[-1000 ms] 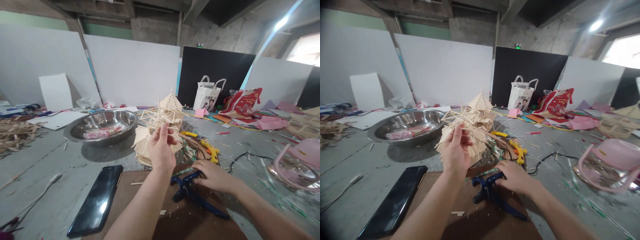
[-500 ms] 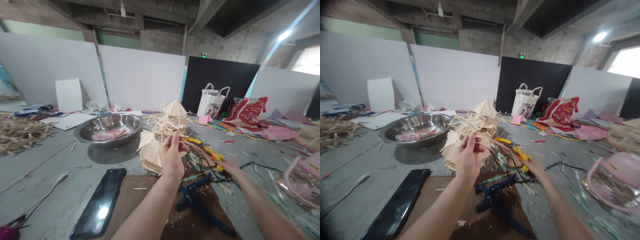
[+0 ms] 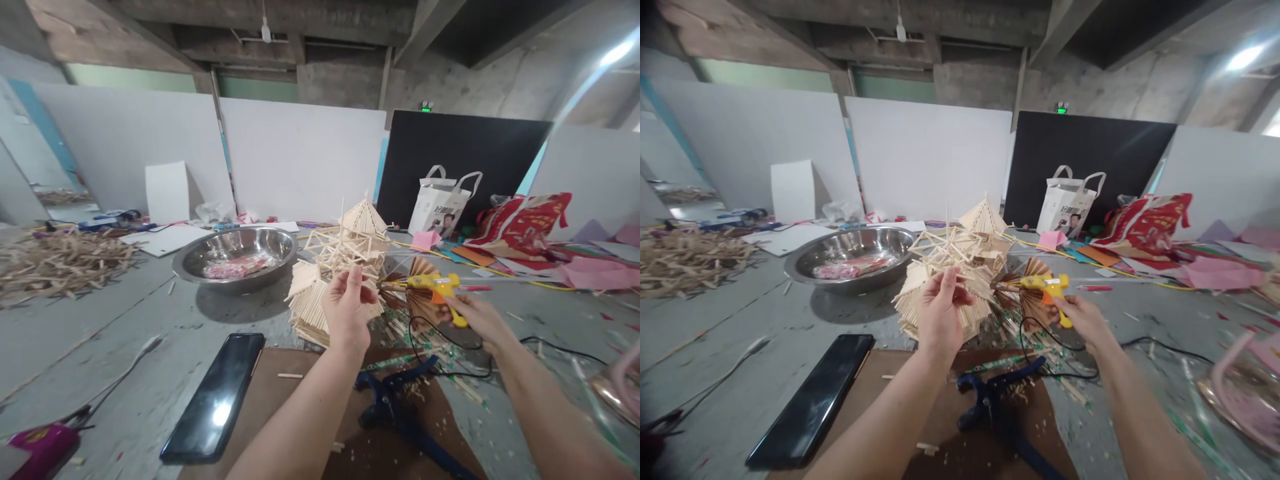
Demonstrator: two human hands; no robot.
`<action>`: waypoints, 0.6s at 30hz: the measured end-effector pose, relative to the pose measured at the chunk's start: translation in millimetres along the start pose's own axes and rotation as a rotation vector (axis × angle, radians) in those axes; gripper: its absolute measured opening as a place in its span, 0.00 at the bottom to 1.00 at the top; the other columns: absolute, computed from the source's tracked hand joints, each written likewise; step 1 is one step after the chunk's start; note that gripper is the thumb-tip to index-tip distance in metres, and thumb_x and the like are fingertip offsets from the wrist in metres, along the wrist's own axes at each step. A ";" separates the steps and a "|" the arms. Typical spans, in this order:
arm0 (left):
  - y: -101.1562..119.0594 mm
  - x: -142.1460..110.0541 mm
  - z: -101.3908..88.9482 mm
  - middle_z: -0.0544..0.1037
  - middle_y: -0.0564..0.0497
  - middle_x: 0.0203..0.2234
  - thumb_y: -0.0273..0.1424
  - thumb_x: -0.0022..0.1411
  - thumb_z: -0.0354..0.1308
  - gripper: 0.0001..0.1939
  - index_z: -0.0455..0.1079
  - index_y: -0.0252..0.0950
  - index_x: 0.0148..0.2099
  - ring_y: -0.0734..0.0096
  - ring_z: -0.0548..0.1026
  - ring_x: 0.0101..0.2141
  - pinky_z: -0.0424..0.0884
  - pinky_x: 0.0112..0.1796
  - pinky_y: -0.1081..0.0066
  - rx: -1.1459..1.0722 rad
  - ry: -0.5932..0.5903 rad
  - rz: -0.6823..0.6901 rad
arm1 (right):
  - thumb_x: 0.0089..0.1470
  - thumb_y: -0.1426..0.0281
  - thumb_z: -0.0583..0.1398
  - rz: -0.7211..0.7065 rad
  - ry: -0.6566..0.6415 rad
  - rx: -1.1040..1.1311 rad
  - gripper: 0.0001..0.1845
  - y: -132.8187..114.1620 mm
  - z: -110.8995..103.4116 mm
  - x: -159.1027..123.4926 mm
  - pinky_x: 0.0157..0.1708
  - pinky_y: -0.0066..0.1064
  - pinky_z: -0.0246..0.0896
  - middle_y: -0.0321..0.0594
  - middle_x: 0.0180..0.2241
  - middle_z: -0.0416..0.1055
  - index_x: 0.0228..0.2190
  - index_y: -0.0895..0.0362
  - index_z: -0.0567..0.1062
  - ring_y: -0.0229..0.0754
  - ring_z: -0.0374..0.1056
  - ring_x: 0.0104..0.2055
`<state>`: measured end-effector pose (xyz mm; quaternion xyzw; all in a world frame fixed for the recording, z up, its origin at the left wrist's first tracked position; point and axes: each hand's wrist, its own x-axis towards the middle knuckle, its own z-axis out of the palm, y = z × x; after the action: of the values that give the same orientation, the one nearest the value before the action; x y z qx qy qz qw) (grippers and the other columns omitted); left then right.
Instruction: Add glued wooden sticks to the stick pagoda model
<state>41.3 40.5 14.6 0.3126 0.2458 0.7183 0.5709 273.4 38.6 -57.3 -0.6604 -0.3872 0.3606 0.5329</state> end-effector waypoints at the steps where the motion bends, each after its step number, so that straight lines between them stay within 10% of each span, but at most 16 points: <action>1: -0.6 0.6 -0.6 0.66 0.58 0.14 0.35 0.46 0.58 0.10 0.66 0.32 0.26 0.84 0.63 0.13 0.60 0.16 0.79 0.012 -0.005 0.012 | 0.32 0.65 0.62 -0.001 0.023 -0.002 0.13 3.6 1.2 2.3 0.16 0.26 0.58 0.32 0.15 0.66 0.21 0.57 0.65 0.37 0.63 0.18; 9: -4.9 3.1 -0.3 0.67 0.57 0.16 0.36 0.46 0.57 0.11 0.65 0.33 0.25 0.85 0.62 0.13 0.58 0.16 0.80 0.095 -0.013 0.051 | 0.34 0.69 0.60 -0.019 0.237 0.109 0.08 2.2 -0.1 2.4 0.11 0.23 0.53 0.29 0.12 0.61 0.18 0.57 0.65 0.32 0.58 0.13; 18: -7.1 -1.2 -7.3 0.70 0.54 0.20 0.35 0.52 0.52 0.10 0.68 0.34 0.26 0.84 0.64 0.16 0.62 0.19 0.80 0.547 -0.149 0.317 | 0.37 0.69 0.60 -0.363 -0.064 0.385 0.07 -73.0 22.0 -49.2 0.19 0.25 0.58 0.33 0.18 0.66 0.24 0.58 0.68 0.34 0.62 0.19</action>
<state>40.9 41.0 4.4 0.5405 0.3357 0.6806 0.3631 222.9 13.6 13.8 -0.4548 -0.4403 0.3470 0.6920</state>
